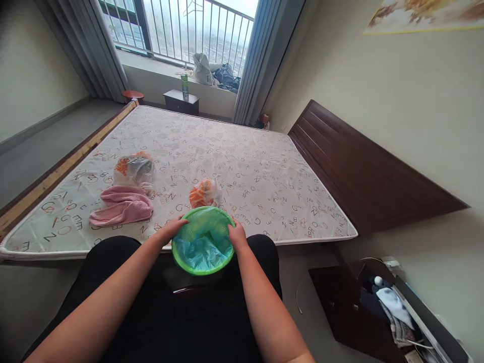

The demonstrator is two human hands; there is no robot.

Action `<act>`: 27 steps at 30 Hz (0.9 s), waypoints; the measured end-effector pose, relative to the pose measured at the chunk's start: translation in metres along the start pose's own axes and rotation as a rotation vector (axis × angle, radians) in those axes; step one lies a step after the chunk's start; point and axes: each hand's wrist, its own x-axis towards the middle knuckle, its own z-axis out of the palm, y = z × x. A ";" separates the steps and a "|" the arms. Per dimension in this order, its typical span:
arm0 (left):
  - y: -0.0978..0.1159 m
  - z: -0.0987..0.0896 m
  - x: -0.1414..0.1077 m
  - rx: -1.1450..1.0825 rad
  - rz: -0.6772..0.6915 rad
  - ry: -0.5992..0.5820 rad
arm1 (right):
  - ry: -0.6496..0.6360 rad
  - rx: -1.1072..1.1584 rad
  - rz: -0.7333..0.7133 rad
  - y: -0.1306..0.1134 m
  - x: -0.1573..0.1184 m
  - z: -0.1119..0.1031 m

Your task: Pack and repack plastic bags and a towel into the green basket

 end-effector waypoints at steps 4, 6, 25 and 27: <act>0.008 -0.003 -0.006 -0.060 -0.054 -0.181 | 0.050 0.098 -0.002 0.001 0.007 -0.012; 0.010 -0.005 -0.007 -0.066 -0.031 -0.204 | 0.099 0.093 -0.024 -0.004 0.014 -0.021; 0.001 -0.019 0.004 0.049 0.118 -0.332 | -0.528 -1.095 -0.499 -0.084 0.185 0.078; 0.001 -0.017 0.001 0.079 0.158 -0.390 | -0.546 -1.060 -0.574 -0.074 0.180 0.105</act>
